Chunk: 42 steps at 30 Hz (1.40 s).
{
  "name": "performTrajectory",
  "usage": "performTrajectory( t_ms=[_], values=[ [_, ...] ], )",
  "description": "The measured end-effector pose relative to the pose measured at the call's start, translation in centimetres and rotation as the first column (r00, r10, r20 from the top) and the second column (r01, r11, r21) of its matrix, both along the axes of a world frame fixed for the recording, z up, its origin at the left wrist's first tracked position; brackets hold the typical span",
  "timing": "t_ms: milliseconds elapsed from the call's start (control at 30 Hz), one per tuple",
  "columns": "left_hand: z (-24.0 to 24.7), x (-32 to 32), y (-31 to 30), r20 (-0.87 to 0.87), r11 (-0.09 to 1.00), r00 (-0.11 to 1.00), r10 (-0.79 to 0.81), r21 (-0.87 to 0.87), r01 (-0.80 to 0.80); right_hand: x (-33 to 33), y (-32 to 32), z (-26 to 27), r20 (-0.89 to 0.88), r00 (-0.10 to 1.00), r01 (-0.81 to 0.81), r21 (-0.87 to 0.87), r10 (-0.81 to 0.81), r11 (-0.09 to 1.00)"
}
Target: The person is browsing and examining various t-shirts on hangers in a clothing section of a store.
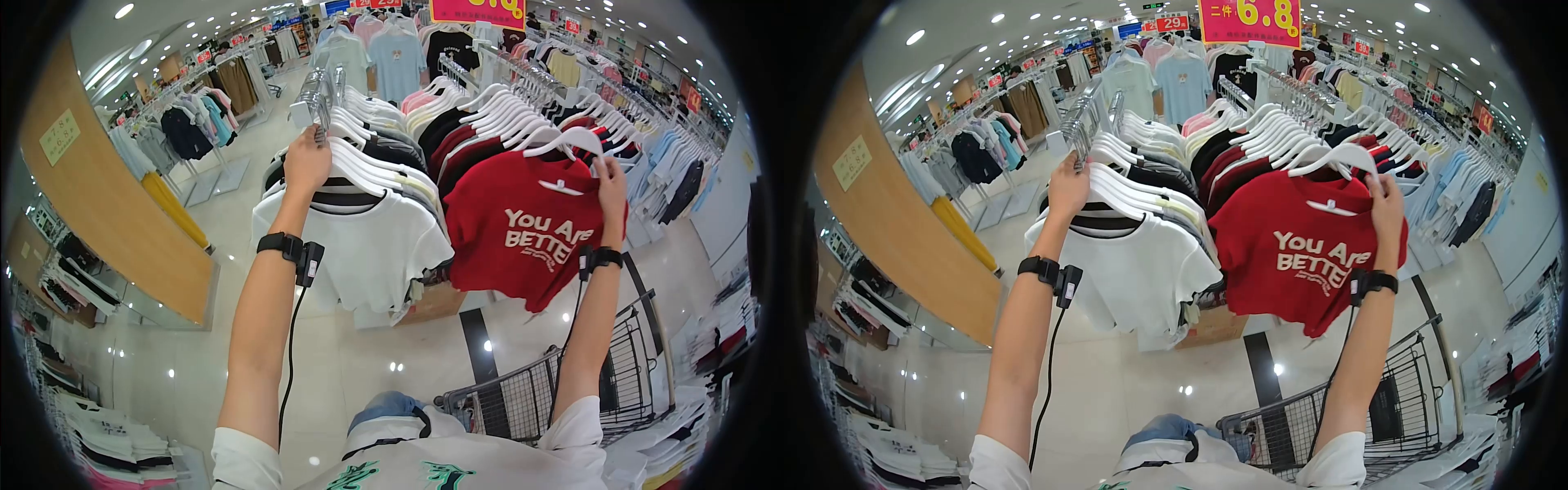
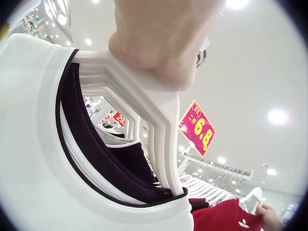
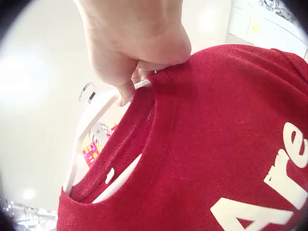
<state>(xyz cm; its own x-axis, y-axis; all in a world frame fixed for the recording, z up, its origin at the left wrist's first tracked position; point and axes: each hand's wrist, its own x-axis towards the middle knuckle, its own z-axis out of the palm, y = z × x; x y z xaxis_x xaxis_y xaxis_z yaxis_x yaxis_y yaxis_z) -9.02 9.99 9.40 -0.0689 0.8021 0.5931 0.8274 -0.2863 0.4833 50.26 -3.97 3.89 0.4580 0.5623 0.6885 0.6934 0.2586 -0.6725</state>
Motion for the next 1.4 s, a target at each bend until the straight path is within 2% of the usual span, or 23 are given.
performTrajectory(
  t_ms=[67, 200, 333, 367, 400, 467, 600, 733, 800, 867, 933, 1067, 1200, 1267, 1400],
  values=[
    [-0.1, 0.0, 0.2, 0.005, 1.000, 1.000, 0.001, 0.017, -0.002, 1.8, -1.7, 0.7, -0.013, 1.000, -0.011, 0.007, 0.011, 1.000],
    [-0.3, -0.2, 0.7, -0.001, 1.000, 1.000, 0.007, 0.000, -0.007, 0.5, -7.7, 0.8, -0.049, 0.999, -0.019, 0.053, 0.022, 0.998],
    [-0.8, -0.5, 1.2, 0.000, 0.996, 0.999, -0.046, 0.079, 0.046, -3.5, -14.6, -2.4, -0.127, 0.990, 0.057, -0.074, -0.066, 0.996],
    [-0.4, -0.3, 0.7, 0.006, 0.996, 1.000, -0.011, 0.085, 0.011, -4.7, -16.0, -3.2, -0.124, 0.986, 0.094, -0.118, -0.109, 0.989],
    [-0.1, 0.1, 0.4, 0.015, 0.995, 1.000, 0.022, 0.094, -0.023, -5.7, -16.8, -4.5, -0.149, 0.985, 0.073, -0.089, -0.086, 0.993],
    [-0.8, -0.5, 1.4, -0.001, 0.990, 1.000, 0.004, 0.142, -0.003, -7.7, -18.1, -7.5, -0.210, 0.971, 0.077, -0.159, -0.110, 0.984],
    [-1.0, -1.0, 2.2, 0.006, 0.998, 1.000, -0.010, 0.069, 0.009, -10.8, -19.5, -15.3, -0.294, 0.956, -0.062, -0.250, -0.014, 0.966],
    [-0.9, -1.0, 1.9, 0.046, 0.998, 0.999, -0.028, 0.051, 0.026, -14.9, -20.8, -19.8, -0.440, 0.893, -0.260, -0.330, 0.096, 0.907],
    [-0.9, -0.9, 1.9, 0.059, 0.999, 0.997, -0.043, 0.036, 0.041, -17.6, -22.0, -20.9, -0.514, 0.852, -0.300, -0.330, 0.096, 0.895],
    [-0.8, -0.9, 1.7, 0.041, 0.999, 0.999, -0.032, 0.044, 0.030, -18.9, -23.0, -24.3, -0.470, 0.879, -0.279, -0.363, 0.084, 0.889],
    [-1.0, -1.2, 2.2, 0.030, 0.998, 0.999, -0.021, 0.061, 0.019, -21.1, -23.8, -24.8, -0.577, 0.816, -0.276, -0.349, 0.027, 0.895],
    [-0.9, -0.9, 1.7, 0.047, 0.998, 0.999, -0.009, 0.056, 0.006, -22.7, -24.5, -26.1, -0.546, 0.836, -0.301, -0.367, 0.057, 0.880],
    [-1.1, -1.3, 2.0, 0.060, 0.999, 0.998, -0.036, 0.032, 0.034, -22.6, -24.6, -25.0, -0.556, 0.829, -0.317, -0.367, 0.067, 0.875],
    [-1.6, -1.5, 2.8, 0.045, 0.994, 0.999, -0.026, 0.109, 0.021, -22.4, -24.8, -23.9, -0.577, 0.814, -0.338, -0.376, 0.067, 0.863],
    [-1.1, -0.6, 1.4, 0.055, 0.992, 0.998, 0.018, 0.126, -0.024, -22.4, -25.5, -21.1, -0.461, 0.886, -0.265, -0.426, 0.045, 0.865]
  ],
)
